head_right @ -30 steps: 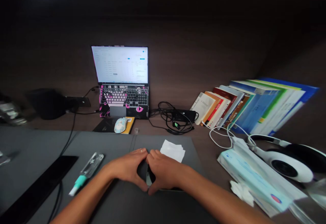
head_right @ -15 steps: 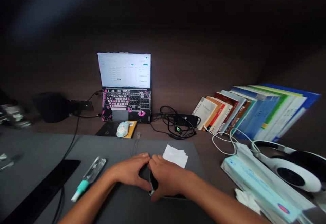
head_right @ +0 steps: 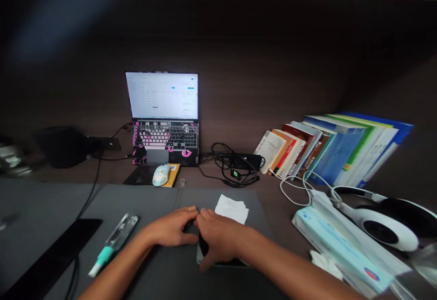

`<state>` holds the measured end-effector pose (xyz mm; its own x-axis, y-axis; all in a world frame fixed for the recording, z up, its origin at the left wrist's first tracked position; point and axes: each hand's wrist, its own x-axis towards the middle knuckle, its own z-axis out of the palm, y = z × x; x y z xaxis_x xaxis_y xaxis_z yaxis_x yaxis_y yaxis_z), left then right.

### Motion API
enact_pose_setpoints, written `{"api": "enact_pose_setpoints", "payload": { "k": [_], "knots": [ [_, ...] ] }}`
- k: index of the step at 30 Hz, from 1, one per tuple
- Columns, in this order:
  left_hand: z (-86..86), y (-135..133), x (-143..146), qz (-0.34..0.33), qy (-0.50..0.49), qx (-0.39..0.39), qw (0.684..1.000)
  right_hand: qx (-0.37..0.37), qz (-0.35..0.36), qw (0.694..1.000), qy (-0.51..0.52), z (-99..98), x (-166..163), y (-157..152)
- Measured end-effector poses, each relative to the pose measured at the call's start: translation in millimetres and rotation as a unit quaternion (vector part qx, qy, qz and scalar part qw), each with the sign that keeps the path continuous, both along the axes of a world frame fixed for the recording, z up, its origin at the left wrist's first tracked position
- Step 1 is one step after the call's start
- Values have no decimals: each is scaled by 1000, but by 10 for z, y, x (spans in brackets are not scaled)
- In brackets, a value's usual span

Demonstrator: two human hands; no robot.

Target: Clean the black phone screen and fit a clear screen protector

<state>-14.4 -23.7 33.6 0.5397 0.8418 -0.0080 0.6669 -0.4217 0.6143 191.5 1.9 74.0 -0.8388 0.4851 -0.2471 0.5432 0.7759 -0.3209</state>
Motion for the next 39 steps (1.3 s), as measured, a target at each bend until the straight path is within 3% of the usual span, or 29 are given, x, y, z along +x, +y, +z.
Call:
{"api": "enact_pose_setpoints", "payload": {
  "k": [18, 39],
  "knots": [
    [22, 11, 28, 6, 33, 36, 999, 3, -28, 999, -32, 131, -30, -69],
    [-13, 15, 25, 4, 24, 23, 999, 19, -27, 997, -64, 78, -103, -31]
  ]
}}
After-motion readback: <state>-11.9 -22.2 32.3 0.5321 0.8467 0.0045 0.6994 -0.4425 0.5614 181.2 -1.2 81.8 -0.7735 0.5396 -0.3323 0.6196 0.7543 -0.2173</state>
